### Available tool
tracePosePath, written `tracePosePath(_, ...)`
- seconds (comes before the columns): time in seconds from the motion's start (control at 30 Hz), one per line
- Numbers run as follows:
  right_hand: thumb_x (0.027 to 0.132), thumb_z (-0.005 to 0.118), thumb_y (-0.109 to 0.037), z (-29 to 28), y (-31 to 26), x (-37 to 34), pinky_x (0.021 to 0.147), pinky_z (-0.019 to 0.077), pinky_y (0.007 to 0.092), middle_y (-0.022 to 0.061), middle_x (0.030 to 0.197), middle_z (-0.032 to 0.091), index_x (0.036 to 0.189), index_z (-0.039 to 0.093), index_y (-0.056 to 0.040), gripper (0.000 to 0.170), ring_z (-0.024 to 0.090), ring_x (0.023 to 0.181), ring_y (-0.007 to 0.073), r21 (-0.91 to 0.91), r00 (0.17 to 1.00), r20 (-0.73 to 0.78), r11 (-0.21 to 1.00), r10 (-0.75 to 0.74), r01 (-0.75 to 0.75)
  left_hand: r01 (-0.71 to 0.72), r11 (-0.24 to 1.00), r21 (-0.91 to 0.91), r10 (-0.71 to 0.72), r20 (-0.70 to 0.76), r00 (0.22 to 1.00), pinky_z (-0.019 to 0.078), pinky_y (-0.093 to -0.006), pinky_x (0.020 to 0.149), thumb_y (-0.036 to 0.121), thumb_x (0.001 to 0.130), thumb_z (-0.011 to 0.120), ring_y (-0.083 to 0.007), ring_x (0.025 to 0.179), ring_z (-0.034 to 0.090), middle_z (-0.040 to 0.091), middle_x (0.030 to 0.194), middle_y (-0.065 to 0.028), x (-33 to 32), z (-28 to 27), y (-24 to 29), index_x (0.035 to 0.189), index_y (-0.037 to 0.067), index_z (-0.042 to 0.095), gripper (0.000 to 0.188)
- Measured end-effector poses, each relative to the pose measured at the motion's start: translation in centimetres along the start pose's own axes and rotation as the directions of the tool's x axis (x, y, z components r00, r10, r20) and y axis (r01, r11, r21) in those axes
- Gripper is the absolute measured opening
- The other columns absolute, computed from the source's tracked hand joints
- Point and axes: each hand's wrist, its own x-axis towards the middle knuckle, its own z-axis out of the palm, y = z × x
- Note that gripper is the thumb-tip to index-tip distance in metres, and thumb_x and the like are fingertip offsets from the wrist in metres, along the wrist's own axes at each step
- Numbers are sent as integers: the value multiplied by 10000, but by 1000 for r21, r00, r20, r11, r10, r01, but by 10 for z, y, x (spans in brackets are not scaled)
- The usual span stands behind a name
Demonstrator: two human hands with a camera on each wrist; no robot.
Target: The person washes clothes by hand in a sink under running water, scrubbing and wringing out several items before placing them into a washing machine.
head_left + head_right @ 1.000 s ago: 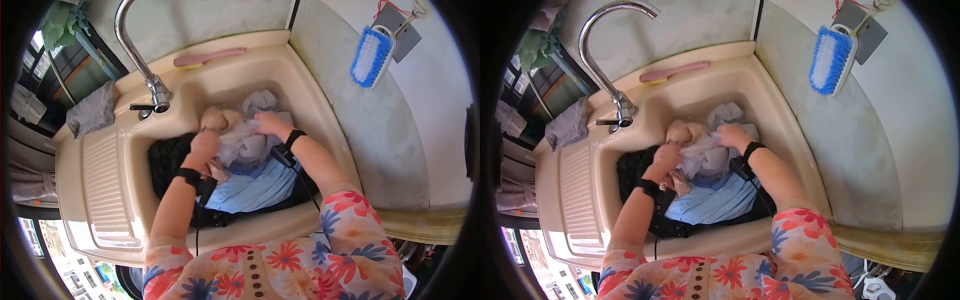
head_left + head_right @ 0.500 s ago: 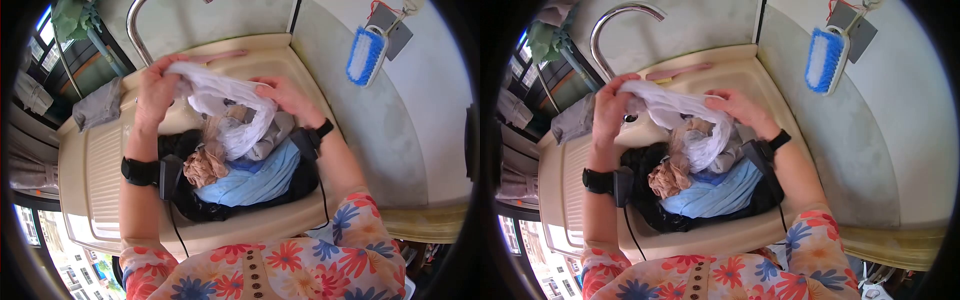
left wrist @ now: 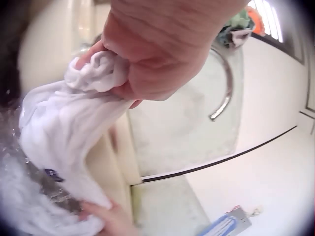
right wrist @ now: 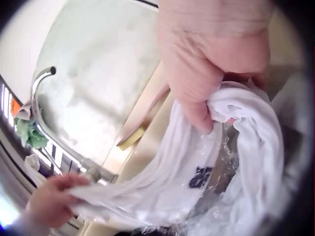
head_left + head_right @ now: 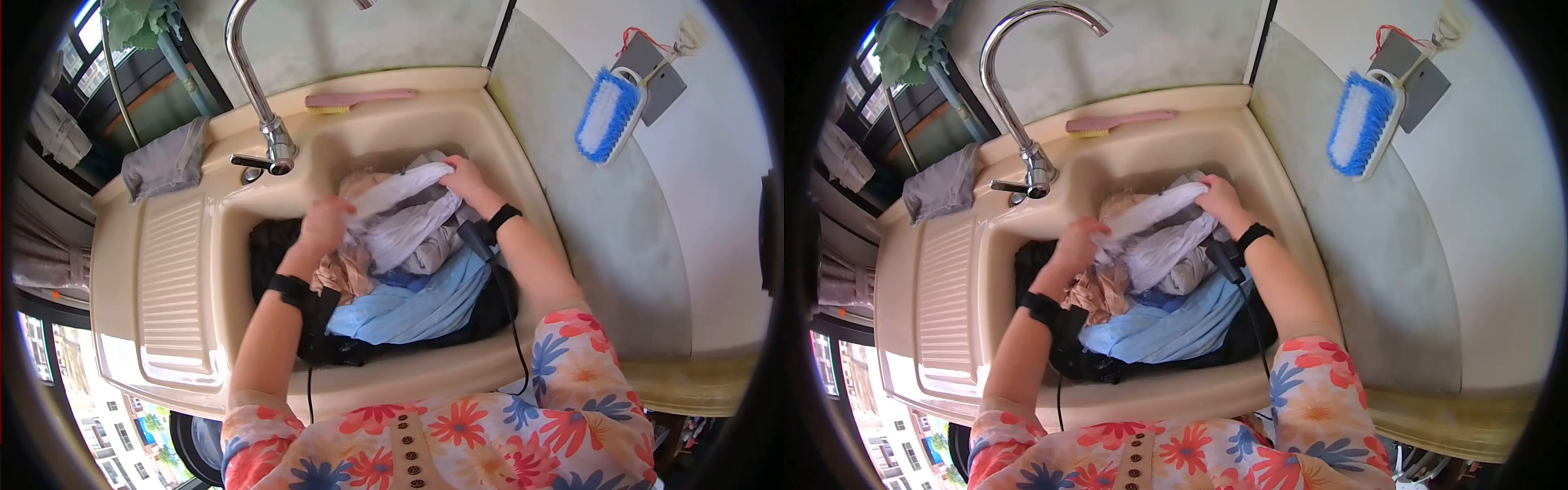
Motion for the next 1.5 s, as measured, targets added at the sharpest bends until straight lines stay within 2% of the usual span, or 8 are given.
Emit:
tracePosePath(0.23,730,558,-137,43,-20,-41,864,246,689,148,1238,484,1207,469,-139,486,438,1160,325,-623,789,550,764,275,168,-27,975,220,-68,411,909,392,-474,911,100,743,460,-325,1195,391,416,1299,-125,-4,76,24,1098,186,602,392)
tracePosePath(0.33,720,559,-105,37,-15,-35,872,350,577,149,1135,559,1106,553,-95,386,519,1066,317,-633,741,583,758,332,158,-47,979,200,-105,685,721,406,-505,866,203,785,472,-316,1185,406,421,1295,-127,19,82,10,1193,134,528,417)
tracePosePath(0.47,686,555,-77,39,-17,-16,775,458,376,133,919,638,965,624,-43,289,604,871,296,-193,917,391,967,-80,167,258,870,-421,-42,458,888,466,-422,720,364,824,497,-265,978,561,547,1140,-59,21,80,-23,1196,133,501,438)
tracePosePath(0.53,666,531,-41,23,-73,-13,735,471,306,118,850,647,944,623,-15,295,615,802,232,247,915,304,950,-266,194,536,392,-748,-471,337,815,467,-385,722,412,859,453,-205,919,586,597,1009,-33,9,28,25,1172,114,508,436)
tracePosePath(0.77,706,506,-20,9,-185,-35,786,445,280,76,931,615,982,577,0,287,570,873,152,761,862,183,624,-473,180,244,-406,-881,-255,366,895,491,-419,782,267,904,396,-213,914,596,612,1016,-73,13,38,27,1112,94,543,308)
tracePosePath(0.9,682,580,-108,24,-68,-16,763,466,365,156,931,621,1002,591,-80,321,592,879,320,-31,919,375,989,-120,142,153,55,-987,-396,119,910,527,-341,674,64,821,478,-184,826,598,597,944,-107,5,41,-10,1101,46,540,287)
tracePosePath(1.17,729,548,-152,25,-34,-45,843,385,528,137,1061,588,1089,516,-119,363,536,1030,314,-567,959,203,822,197,-49,244,870,-429,-262,18,965,463,-274,661,169,729,597,-174,750,568,589,919,-69,-10,46,-1,1128,27,565,425)
tracePosePath(1.5,658,589,-100,17,-47,-26,742,457,423,138,929,632,899,642,-107,247,591,888,325,-223,962,263,975,79,-19,491,325,-809,-397,354,847,479,-403,664,394,803,563,-260,867,526,481,1152,-120,-11,30,25,1301,66,357,630)
